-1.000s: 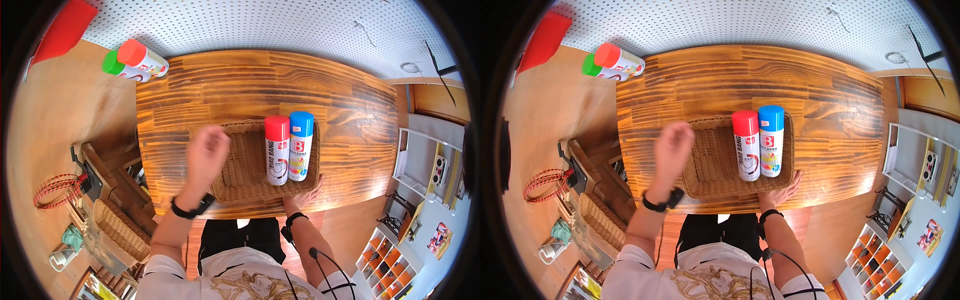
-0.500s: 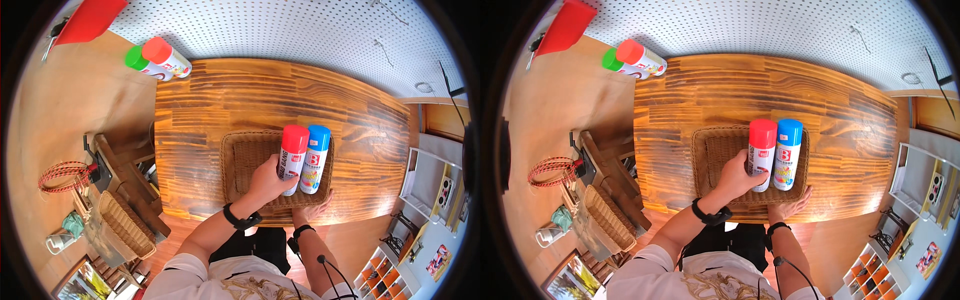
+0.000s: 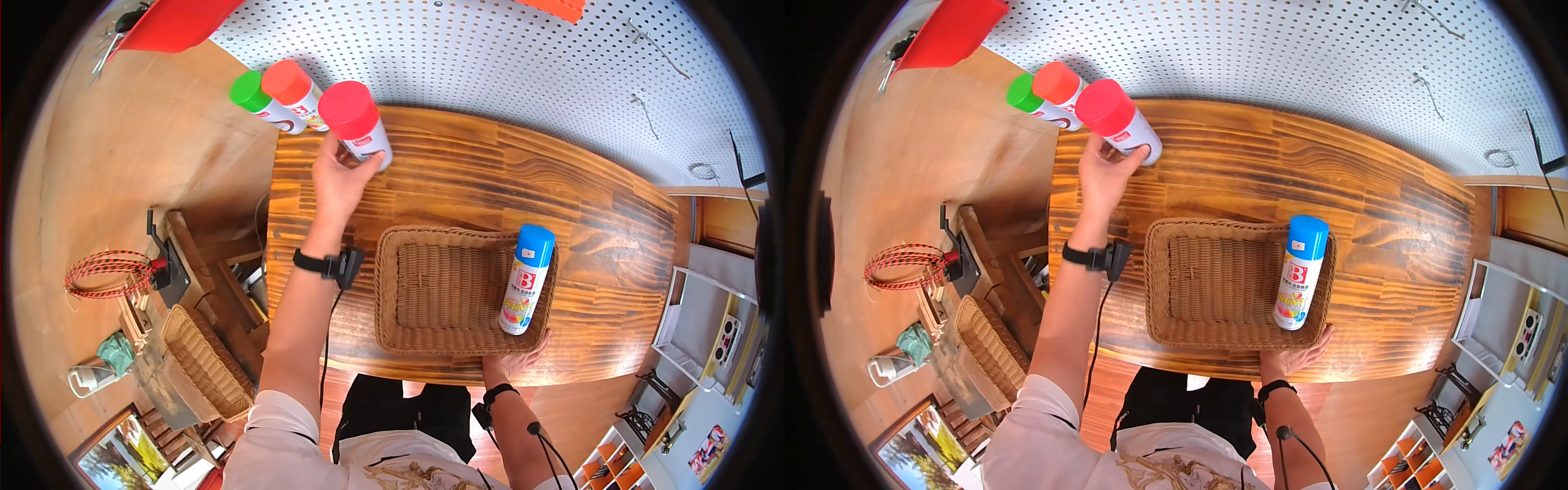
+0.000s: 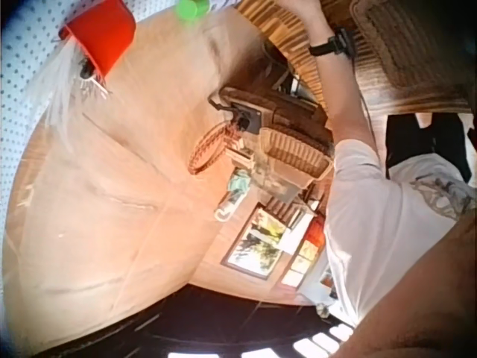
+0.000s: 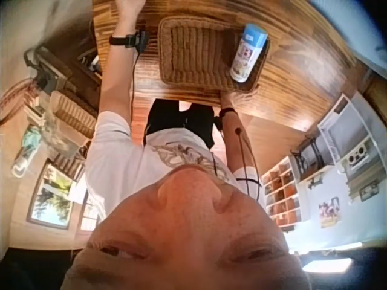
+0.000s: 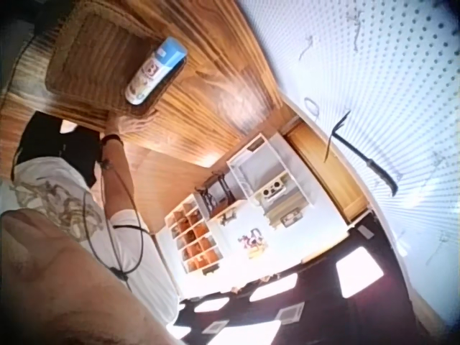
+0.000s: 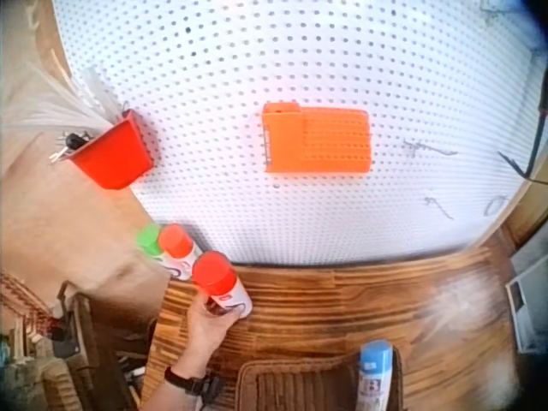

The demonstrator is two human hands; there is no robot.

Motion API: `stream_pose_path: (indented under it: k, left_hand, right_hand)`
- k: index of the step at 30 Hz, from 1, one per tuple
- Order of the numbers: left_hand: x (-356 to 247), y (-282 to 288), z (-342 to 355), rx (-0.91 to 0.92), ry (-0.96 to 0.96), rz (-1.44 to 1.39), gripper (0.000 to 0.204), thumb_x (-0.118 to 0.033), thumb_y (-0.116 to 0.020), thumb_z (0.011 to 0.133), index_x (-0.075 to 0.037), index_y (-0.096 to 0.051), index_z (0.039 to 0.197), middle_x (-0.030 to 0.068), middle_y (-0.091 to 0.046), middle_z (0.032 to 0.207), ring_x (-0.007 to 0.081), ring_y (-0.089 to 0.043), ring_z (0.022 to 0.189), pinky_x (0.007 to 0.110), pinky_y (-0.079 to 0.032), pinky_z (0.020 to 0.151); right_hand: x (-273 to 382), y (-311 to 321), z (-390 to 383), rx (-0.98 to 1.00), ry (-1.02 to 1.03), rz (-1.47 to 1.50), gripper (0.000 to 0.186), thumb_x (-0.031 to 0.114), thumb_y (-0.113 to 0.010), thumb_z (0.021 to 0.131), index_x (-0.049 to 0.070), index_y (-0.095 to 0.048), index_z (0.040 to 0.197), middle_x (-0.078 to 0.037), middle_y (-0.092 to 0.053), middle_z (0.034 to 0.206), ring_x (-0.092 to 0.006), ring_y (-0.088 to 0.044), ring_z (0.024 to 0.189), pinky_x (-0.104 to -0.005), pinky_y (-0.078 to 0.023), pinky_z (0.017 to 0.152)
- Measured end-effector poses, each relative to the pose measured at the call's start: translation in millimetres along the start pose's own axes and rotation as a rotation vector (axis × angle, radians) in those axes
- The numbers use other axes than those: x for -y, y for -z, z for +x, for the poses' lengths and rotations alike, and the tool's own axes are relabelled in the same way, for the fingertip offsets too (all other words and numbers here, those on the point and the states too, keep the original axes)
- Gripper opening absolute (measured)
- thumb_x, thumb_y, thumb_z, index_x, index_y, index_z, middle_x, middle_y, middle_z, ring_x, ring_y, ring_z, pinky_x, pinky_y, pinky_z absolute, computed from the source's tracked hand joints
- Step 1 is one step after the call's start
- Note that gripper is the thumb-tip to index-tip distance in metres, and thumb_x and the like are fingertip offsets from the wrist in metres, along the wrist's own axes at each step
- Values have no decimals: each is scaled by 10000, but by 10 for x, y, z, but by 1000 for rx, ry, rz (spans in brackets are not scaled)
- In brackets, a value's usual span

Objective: The person picks up a wicker tray and walks to a shelf to collect several spray paint cans, placing them into the tray. They then carry the tray to a wooden table and arrange the cans on the surface. Finally, the person returns to the shelf with the empty tray and fills it with multiple rolls of yellow and clear tape.

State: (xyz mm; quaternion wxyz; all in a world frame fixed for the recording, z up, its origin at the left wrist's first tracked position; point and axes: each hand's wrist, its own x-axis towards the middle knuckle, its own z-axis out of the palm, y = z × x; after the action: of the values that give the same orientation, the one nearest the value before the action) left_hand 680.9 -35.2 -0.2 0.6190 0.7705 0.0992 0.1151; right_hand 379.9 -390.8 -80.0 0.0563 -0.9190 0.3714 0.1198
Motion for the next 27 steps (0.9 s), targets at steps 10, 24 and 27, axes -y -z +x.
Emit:
stream_pose_path:
  k: [10,24,27]
  left_hand:
    - [543,8,290,-91,-98,-36,703,-9,-893,844,10,-544,1453,126,-727,1264,200,-734,1107,334,-608,902]
    - [932,1,246,-329,-91,408,531,-247,-989,794,24,-701,1149,114,-707,1028,217,-681,818,373,-580,747]
    - [925,-4,253,-363,-97,412,509,-238,-942,861,19,-718,1239,95,-732,1057,181,-681,807,352,-576,750]
  right_hand:
    - [-14,-75,10,3,-3,-7,1324,660,-858,730,109,-186,1728,-82,-116,1800,-290,-84,1670,-510,-92,1375]
    - [-203,-327,40,-63,26,-13,1361,652,-874,717,112,-148,1734,-103,-172,1799,-328,-130,1662,-518,-130,1365]
    - [-228,-343,46,-61,27,-10,1363,663,-868,720,110,-148,1737,-107,-166,1802,-327,-115,1667,-513,-124,1368]
